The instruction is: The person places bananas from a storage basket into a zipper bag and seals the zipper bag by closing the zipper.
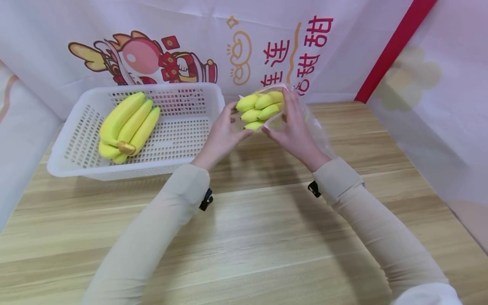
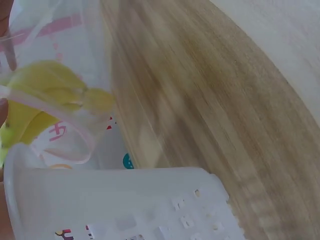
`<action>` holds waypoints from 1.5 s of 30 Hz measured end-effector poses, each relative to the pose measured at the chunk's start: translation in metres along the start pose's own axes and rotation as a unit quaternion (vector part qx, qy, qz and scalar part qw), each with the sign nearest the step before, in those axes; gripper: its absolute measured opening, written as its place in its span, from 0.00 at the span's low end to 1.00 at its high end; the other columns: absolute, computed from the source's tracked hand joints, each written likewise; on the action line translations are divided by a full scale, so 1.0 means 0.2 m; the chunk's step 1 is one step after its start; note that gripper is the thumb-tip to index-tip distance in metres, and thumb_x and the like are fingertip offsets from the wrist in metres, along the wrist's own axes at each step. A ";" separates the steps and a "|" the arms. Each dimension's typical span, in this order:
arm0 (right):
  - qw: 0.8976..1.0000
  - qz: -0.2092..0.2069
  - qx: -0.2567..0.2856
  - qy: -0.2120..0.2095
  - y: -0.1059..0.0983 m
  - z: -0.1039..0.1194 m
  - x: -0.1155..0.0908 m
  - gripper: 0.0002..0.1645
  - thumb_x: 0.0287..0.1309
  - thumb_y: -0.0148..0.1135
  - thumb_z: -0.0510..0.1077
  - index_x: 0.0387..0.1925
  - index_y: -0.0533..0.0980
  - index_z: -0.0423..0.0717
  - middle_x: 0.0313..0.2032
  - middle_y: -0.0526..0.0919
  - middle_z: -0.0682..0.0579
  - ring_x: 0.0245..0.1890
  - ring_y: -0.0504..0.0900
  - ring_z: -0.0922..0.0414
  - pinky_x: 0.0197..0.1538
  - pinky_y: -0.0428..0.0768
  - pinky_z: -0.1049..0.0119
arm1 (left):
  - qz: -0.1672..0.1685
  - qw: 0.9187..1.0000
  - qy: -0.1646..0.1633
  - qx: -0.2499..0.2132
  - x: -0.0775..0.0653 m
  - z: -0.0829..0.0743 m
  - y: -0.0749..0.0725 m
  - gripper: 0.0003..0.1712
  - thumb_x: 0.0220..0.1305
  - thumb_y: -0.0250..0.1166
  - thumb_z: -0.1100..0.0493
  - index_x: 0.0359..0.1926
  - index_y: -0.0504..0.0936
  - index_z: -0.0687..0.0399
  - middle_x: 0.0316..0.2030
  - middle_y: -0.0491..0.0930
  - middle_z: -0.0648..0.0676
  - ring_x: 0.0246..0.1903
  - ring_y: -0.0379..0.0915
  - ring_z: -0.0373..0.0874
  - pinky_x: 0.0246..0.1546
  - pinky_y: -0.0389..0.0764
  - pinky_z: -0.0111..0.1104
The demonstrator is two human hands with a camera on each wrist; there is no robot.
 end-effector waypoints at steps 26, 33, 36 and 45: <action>0.999 -0.021 -0.024 -0.011 -0.01 0.05 0.02 0.65 0.46 0.73 0.39 0.75 0.38 0.41 0.76 0.38 0.43 0.77 0.34 0.47 0.77 0.41 0.53 | 0.052 0.983 -0.014 0.178 0.01 0.02 -0.01 0.36 0.70 0.46 0.39 0.71 0.59 0.53 0.74 0.47 0.63 0.74 0.37 0.62 0.73 0.38 0.56; 1.000 -0.003 -0.019 0.017 -0.01 0.04 0.02 0.70 0.45 0.74 0.46 0.75 0.33 0.43 0.76 0.30 0.46 0.76 0.30 0.53 0.77 0.40 0.52 | -0.007 0.988 -0.023 0.151 0.02 0.01 -0.11 0.34 0.70 0.48 0.44 0.70 0.61 0.56 0.71 0.57 0.64 0.70 0.51 0.61 0.72 0.52 0.54; 0.999 0.000 -0.014 0.030 -0.02 0.04 0.02 0.70 0.47 0.73 0.46 0.75 0.32 0.46 0.76 0.29 0.48 0.76 0.30 0.54 0.76 0.42 0.51 | -0.027 0.989 -0.038 0.137 0.02 0.02 -0.17 0.32 0.70 0.49 0.48 0.70 0.61 0.58 0.70 0.59 0.63 0.70 0.52 0.60 0.72 0.53 0.51; 0.999 -0.006 -0.010 0.042 -0.03 0.03 0.02 0.66 0.51 0.69 0.44 0.75 0.32 0.50 0.76 0.30 0.49 0.76 0.34 0.54 0.76 0.46 0.51 | -0.060 0.987 -0.114 0.098 -0.02 0.07 -0.33 0.33 0.71 0.48 0.52 0.74 0.53 0.50 0.74 0.50 0.57 0.74 0.44 0.54 0.74 0.49 0.52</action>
Point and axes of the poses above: each hand's wrist, its own x-axis towards the middle knuckle, its own y-axis out of the palm, z = x × y, the point moved 1 cm from there along x, towards the middle knuckle
